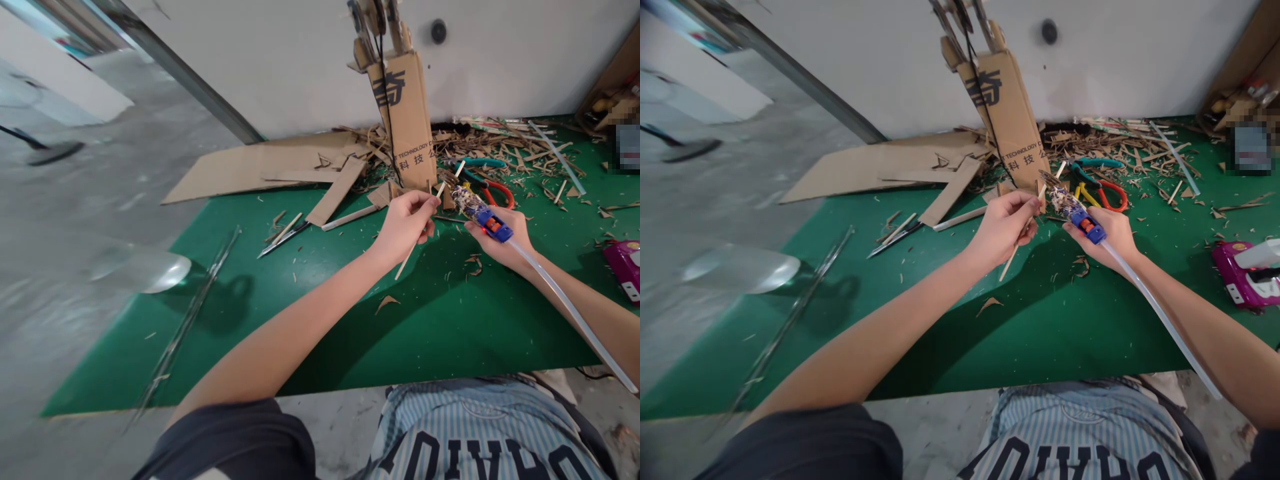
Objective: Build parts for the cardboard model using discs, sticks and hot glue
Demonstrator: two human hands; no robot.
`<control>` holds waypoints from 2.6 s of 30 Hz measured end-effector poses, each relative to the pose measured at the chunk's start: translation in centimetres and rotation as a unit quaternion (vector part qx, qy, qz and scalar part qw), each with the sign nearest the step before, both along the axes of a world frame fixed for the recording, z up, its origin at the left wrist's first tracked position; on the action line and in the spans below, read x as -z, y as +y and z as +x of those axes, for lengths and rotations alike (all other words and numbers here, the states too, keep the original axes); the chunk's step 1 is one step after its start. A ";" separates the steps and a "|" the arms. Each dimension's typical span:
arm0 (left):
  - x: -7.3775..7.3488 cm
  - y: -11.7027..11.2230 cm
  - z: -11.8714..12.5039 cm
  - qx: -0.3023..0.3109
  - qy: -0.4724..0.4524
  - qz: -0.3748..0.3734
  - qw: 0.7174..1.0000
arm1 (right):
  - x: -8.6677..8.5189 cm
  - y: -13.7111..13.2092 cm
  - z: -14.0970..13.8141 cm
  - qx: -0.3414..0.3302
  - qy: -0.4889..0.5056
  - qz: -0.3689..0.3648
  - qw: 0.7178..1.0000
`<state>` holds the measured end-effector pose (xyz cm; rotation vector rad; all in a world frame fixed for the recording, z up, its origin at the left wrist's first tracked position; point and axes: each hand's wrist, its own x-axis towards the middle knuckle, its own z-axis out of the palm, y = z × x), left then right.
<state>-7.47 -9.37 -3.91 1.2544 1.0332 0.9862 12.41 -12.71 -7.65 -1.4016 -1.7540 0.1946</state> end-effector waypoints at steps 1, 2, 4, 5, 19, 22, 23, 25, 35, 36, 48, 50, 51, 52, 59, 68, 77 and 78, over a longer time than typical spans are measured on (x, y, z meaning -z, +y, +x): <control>0.0 0.0 0.0 0.001 0.000 0.001 1.000 | 0.0 0.0 0.0 0.001 -0.002 0.001 1.000; -0.1 0.0 0.0 0.000 -0.001 0.002 1.000 | 0.0 0.0 0.0 0.002 -0.003 0.002 1.000; -0.1 0.0 0.0 0.000 -0.002 0.003 1.000 | 0.1 0.0 0.1 0.005 -0.008 0.006 1.000; -0.1 0.0 -0.1 -0.001 -0.001 0.003 1.000 | 0.1 0.0 0.1 0.007 -0.009 0.008 1.000; 0.1 0.0 0.0 0.013 -0.016 0.012 1.000 | 0.2 0.0 0.2 0.000 -0.016 0.013 1.000; 0.0 -0.1 0.0 0.007 -0.011 0.010 1.000 | 0.2 0.1 0.2 -0.001 -0.017 0.017 1.000; 0.0 -0.1 0.0 0.005 -0.010 0.008 1.000 | 0.2 0.1 0.2 -0.001 -0.016 0.018 1.000; 0.0 -0.1 0.0 0.002 -0.010 0.006 1.000 | 0.3 0.1 0.3 -0.002 -0.017 0.018 1.000; 0.0 0.1 -0.1 -0.004 0.016 0.030 0.999 | 0.5 0.2 0.3 0.004 -0.016 0.017 1.000; 0.0 0.1 0.0 -0.006 0.013 0.028 1.000 | 0.5 0.2 0.3 0.004 -0.016 0.017 1.000; 0.0 0.1 0.0 -0.005 0.001 0.028 1.000 | 0.7 0.2 0.3 0.010 -0.018 0.020 1.000; 0.0 0.1 0.0 -0.004 0.002 0.028 1.000 | 0.6 0.2 0.3 0.008 -0.019 0.020 1.000; 0.0 0.1 0.0 -0.006 0.002 0.028 1.000 | 0.6 0.2 0.3 0.006 -0.019 0.020 1.000; 0.0 0.1 0.0 -0.006 0.000 0.028 1.000 | 0.5 0.2 0.3 0.004 -0.020 0.020 1.000; 0.3 0.0 0.1 -0.003 -0.013 0.026 1.000 | 0.2 0.0 0.1 0.012 -0.017 0.019 1.000; -0.1 -0.1 0.1 -0.006 -0.020 0.011 1.000 | 0.4 0.1 0.2 0.007 -0.020 0.013 1.000; -0.2 -0.2 0.3 -0.009 -0.019 -0.002 1.000 | 0.8 0.2 0.3 0.009 -0.022 0.019 1.000; -0.2 -0.2 0.3 -0.009 -0.022 -0.001 1.000 | 0.8 0.2 0.3 0.009 -0.023 0.020 1.000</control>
